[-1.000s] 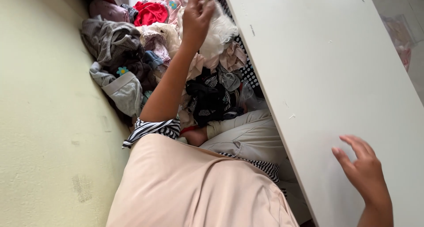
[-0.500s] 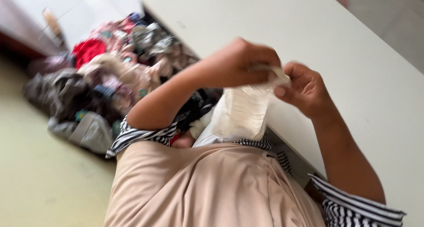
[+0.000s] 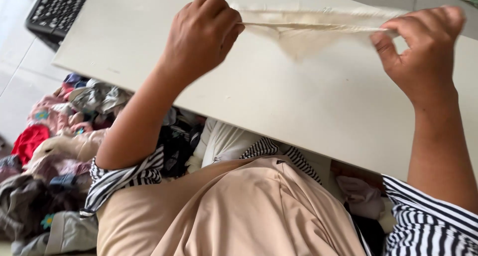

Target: Folding small garments and packing them into clear plastic bags on a white table.

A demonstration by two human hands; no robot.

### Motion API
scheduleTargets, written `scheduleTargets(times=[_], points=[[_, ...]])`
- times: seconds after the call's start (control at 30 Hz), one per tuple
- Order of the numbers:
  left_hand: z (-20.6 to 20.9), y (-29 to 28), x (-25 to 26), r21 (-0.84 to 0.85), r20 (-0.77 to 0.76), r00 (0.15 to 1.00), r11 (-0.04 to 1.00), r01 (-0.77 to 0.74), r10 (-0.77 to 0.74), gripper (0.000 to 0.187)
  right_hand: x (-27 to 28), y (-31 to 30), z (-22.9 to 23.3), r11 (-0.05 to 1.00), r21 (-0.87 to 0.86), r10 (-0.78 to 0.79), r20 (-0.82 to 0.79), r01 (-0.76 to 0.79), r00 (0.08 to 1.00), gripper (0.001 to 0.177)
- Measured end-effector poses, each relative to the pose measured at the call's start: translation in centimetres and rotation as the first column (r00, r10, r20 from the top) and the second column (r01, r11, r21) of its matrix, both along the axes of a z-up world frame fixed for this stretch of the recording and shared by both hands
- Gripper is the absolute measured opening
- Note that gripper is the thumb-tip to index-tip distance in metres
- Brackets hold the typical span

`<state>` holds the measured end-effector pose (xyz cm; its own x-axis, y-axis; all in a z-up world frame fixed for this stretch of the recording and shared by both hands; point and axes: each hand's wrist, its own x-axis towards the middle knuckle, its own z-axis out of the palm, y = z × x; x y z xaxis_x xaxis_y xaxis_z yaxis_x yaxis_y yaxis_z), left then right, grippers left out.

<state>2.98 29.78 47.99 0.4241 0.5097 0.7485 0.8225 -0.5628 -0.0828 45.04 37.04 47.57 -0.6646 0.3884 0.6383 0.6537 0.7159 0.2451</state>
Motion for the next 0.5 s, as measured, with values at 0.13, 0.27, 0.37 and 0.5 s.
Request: scheduleTargets(times=[0.13, 0.27, 0.37, 0.5], points=[[-3.3, -2.2, 3.9, 0.058, 0.000, 1.000, 0.998, 0.024, -0.024, 0.016, 0.2, -4.4, -1.6, 0.997, -0.044, -0.062, -0.037, 0.060, 0.997, 0.029], [-12.4, -4.8, 5.6, -0.400, 0.021, 1.000, 0.916, 0.000, 0.009, 0.023, 0.4, -7.3, -7.4, 0.992, -0.121, -0.036, 0.052, 0.042, 0.998, 0.013], [-16.8, -7.1, 6.1, -0.552, 0.143, 0.990, 0.831, 0.074, 0.007, 0.020, 2.1, -8.7, -13.4, 0.985, -0.160, -0.053, 0.059, 0.062, 0.997, 0.008], [-19.4, -7.6, 6.4, -0.327, 0.085, 0.989, 0.941, -0.085, 0.119, 0.016, 3.8, -10.1, -17.3, 0.958, -0.269, -0.100, 0.000, 0.096, 0.995, 0.014]])
